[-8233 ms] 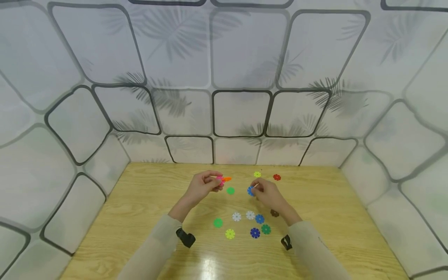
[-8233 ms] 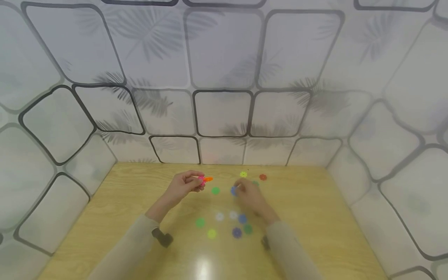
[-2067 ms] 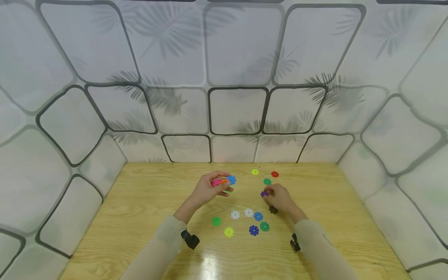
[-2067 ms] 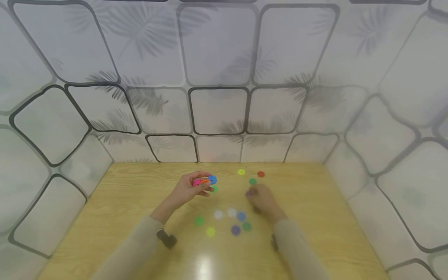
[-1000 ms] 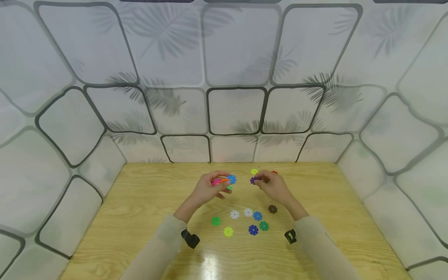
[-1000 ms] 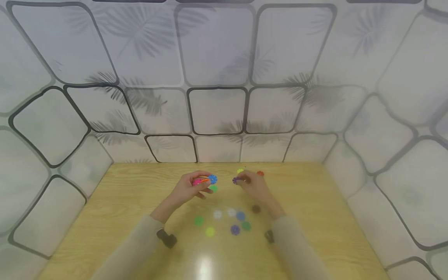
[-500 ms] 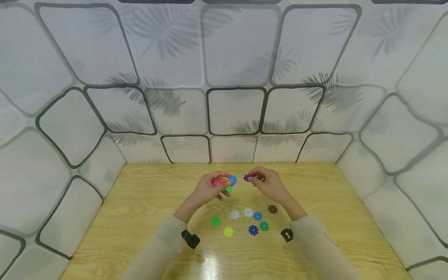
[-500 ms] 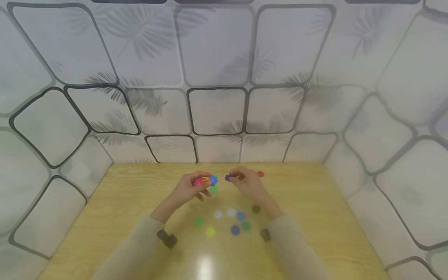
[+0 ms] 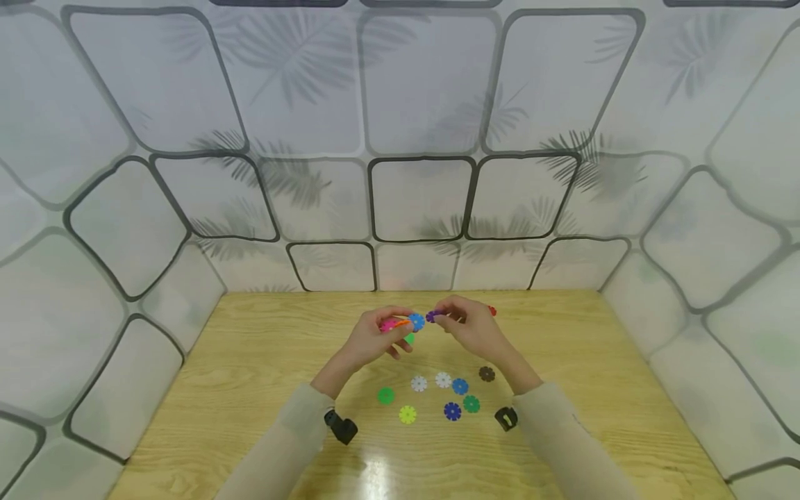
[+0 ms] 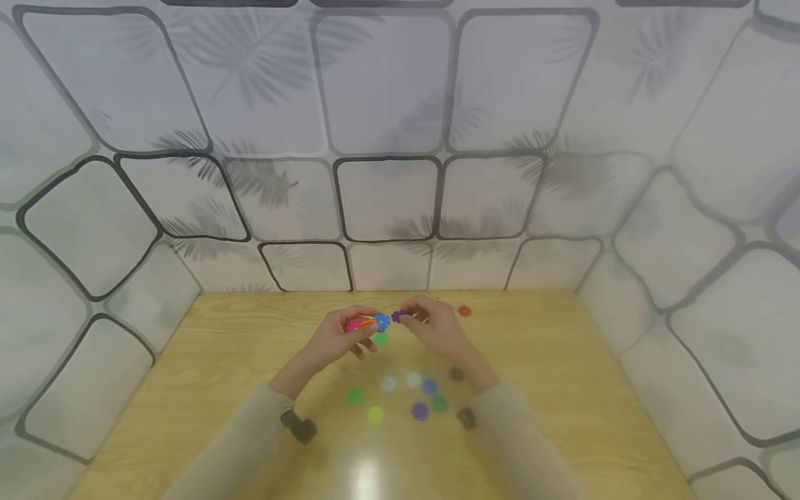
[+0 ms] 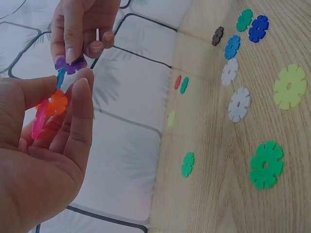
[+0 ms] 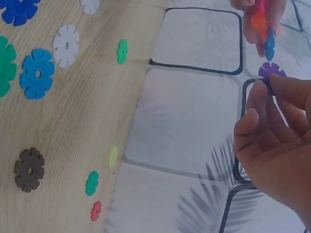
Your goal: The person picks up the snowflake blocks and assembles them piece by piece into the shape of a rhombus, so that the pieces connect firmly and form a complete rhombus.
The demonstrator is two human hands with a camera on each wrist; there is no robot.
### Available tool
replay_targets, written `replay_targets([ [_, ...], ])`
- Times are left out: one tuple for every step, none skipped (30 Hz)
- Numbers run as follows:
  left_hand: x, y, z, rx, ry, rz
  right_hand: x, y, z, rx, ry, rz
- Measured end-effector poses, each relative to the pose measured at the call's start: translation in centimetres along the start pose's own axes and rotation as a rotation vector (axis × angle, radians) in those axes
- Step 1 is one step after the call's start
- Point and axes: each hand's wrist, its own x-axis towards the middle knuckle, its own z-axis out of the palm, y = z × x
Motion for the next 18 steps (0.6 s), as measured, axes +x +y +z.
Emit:
replay_targets([
  [-0.01, -0.03, -0.02, -0.002, 0.001, -0.001, 0.02, -0.05, 0.04, -0.001, -0.001, 0.000],
  [-0.01, -0.03, -0.02, -0.004, 0.000, 0.000, 0.04, -0.10, 0.09, -0.002, -0.001, -0.001],
  [-0.03, -0.03, -0.03, -0.005, 0.000, 0.001, 0.05, -0.15, 0.13, -0.003, -0.001, 0.000],
  [-0.03, -0.03, -0.03, -0.006, -0.001, 0.000, 0.06, -0.19, 0.17, -0.002, -0.001, 0.001],
  [-0.03, -0.02, -0.04, -0.007, -0.001, 0.000, 0.07, -0.24, 0.20, -0.002, -0.001, 0.001],
  [-0.02, -0.02, -0.05, -0.008, -0.001, -0.001, 0.08, -0.27, 0.23, -0.001, -0.003, 0.000],
  [-0.02, 0.01, -0.05, -0.007, -0.002, -0.001, 0.11, -0.25, 0.25, -0.003, -0.004, -0.003],
  [-0.01, 0.03, -0.04, -0.006, -0.004, 0.001, 0.14, -0.26, 0.30, -0.003, -0.006, -0.003],
  [0.00, 0.04, -0.05, -0.008, -0.003, 0.000, 0.16, -0.24, 0.33, -0.004, -0.007, -0.005],
  [0.01, 0.04, -0.05, -0.011, -0.001, -0.002, 0.20, -0.26, 0.37, -0.004, -0.009, -0.006],
  [0.03, 0.04, -0.04, -0.013, 0.000, -0.004, 0.23, -0.27, 0.42, -0.004, -0.009, -0.009],
  [0.04, 0.05, -0.04, -0.016, 0.001, -0.007, 0.26, -0.28, 0.47, -0.004, -0.009, -0.011],
  [0.04, 0.05, -0.04, -0.021, 0.003, -0.010, 0.29, -0.28, 0.53, -0.002, -0.006, -0.012],
  [0.04, 0.05, -0.03, -0.026, 0.006, -0.013, 0.30, -0.33, 0.59, 0.001, -0.004, -0.014],
  [0.04, 0.06, -0.03, -0.031, 0.008, -0.017, 0.30, -0.33, 0.64, 0.004, -0.001, -0.015],
  [0.04, 0.04, -0.01, -0.034, 0.009, -0.016, 0.30, -0.34, 0.73, 0.011, 0.003, -0.017],
  [0.03, 0.05, 0.00, -0.036, 0.010, -0.014, 0.29, -0.29, 0.80, 0.017, 0.008, -0.019],
  [0.02, 0.05, 0.03, -0.042, 0.010, -0.013, 0.29, -0.27, 0.88, 0.023, 0.014, -0.020],
])
